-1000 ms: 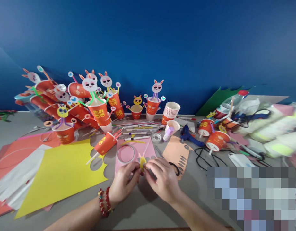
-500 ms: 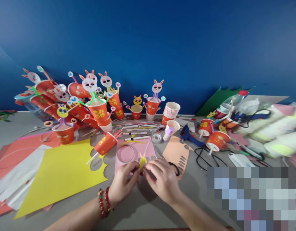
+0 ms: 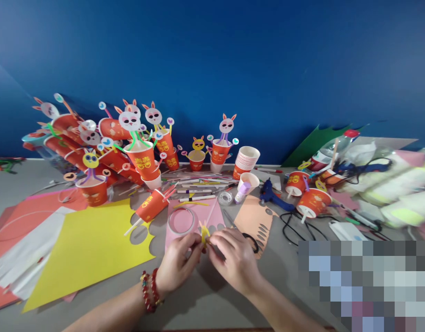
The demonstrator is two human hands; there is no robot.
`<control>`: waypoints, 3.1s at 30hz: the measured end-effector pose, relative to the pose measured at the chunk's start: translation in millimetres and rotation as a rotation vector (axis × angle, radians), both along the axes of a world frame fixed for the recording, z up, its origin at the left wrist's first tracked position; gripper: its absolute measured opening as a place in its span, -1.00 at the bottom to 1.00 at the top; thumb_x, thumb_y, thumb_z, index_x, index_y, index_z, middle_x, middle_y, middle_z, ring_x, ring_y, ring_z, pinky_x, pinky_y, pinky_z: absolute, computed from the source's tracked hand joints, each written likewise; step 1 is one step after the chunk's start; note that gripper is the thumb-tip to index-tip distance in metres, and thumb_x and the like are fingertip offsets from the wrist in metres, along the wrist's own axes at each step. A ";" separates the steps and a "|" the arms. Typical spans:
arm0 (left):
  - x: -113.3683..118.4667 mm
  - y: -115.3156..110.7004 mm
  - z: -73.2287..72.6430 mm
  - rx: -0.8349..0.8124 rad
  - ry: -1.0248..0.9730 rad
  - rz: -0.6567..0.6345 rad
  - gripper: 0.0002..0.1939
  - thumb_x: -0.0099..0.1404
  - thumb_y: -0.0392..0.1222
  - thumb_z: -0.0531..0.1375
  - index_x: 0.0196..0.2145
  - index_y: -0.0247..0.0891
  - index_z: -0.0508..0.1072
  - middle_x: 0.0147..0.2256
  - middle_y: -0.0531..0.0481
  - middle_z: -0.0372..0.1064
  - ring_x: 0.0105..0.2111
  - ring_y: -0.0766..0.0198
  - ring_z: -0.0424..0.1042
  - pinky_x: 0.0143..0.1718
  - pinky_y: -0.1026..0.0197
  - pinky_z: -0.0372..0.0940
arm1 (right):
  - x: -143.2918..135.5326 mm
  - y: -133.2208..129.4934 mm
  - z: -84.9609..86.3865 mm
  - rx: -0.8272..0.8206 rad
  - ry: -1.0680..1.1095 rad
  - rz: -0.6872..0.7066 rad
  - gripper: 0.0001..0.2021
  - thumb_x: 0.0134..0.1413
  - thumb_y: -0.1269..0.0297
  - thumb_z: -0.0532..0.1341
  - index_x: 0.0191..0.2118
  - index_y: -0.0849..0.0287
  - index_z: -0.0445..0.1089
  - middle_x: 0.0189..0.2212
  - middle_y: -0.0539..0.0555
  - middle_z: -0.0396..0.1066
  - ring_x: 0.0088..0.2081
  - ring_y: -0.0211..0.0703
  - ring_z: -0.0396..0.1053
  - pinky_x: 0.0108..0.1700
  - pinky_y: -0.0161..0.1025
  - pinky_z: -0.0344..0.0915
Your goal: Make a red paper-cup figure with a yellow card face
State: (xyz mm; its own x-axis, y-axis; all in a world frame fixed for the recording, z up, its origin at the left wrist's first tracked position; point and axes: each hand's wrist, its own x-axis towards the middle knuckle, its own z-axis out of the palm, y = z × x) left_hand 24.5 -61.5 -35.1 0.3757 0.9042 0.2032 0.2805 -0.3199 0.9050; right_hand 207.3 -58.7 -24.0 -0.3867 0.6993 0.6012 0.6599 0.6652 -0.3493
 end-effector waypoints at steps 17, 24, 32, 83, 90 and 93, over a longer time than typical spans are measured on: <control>0.3 -1.0 -0.7 0.025 0.017 -0.017 -0.85 0.40 -0.27 0.03 -0.35 -0.22 0.32 -0.49 0.06 0.35 -0.51 0.33 0.35 -0.49 0.36 0.21 | 0.0 0.4 -2.6 -0.011 -0.021 -0.002 -0.86 0.17 0.53 0.16 -0.36 0.17 0.37 -0.44 0.07 0.47 -0.36 -0.13 0.42 -0.23 -0.18 0.36; 0.4 0.7 -1.1 -0.002 -0.013 0.002 -0.84 0.41 -0.24 0.04 -0.35 -0.22 0.33 -0.49 0.06 0.35 -0.52 0.33 0.35 -0.50 0.36 0.22 | 1.8 0.0 1.9 -0.028 -0.033 0.036 -0.89 0.19 0.50 0.16 -0.29 0.17 0.39 -0.39 0.09 0.48 -0.32 -0.11 0.43 -0.21 -0.17 0.35; -0.8 -0.6 0.8 0.044 0.020 -0.011 -0.84 0.40 -0.28 0.03 -0.37 -0.21 0.31 -0.48 0.05 0.36 -0.51 0.34 0.34 -0.47 0.35 0.21 | 0.1 0.7 0.7 -0.015 -0.060 0.042 -0.86 0.19 0.52 0.13 -0.35 0.19 0.37 -0.44 0.08 0.45 -0.35 -0.12 0.40 -0.25 -0.19 0.35; 0.2 7.6 -4.2 -0.285 -0.224 0.073 -0.73 0.41 -0.09 0.08 -0.41 -0.27 0.35 -0.50 0.00 0.46 -0.59 0.37 0.36 -0.51 0.33 0.23 | 25.9 6.0 11.7 -0.016 0.270 -0.076 -0.87 0.16 0.53 0.16 -0.30 0.14 0.31 -0.42 0.05 0.39 -0.36 -0.17 0.35 -0.28 -0.25 0.29; -0.5 13.8 -11.0 -0.440 -0.490 0.064 -0.71 0.38 -0.03 0.15 -0.38 -0.31 0.41 -0.46 -0.02 0.48 -0.58 0.38 0.35 -0.48 0.31 0.27 | 46.3 26.4 4.9 -0.179 0.051 -0.215 -0.78 0.23 0.37 0.16 -0.47 0.14 0.26 -0.53 0.02 0.33 -0.42 -0.14 0.31 -0.35 -0.25 0.18; -0.4 13.2 -9.9 -0.467 -0.553 0.030 -0.71 0.37 -0.03 0.17 -0.39 -0.30 0.40 -0.47 -0.01 0.47 -0.58 0.38 0.36 -0.50 0.31 0.27 | 42.3 27.5 2.9 -0.240 0.092 -0.124 -0.89 0.22 0.42 0.15 -0.34 0.15 0.36 -0.36 0.08 0.45 -0.25 -0.06 0.37 -0.21 -0.21 0.24</control>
State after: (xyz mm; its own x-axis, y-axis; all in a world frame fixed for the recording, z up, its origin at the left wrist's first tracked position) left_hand 24.0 -48.3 -44.9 0.3029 0.9515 -0.0537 -0.2556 0.1354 0.9573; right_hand 249.6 -31.2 -21.1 -0.2405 0.8646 0.4413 0.6896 0.4721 -0.5492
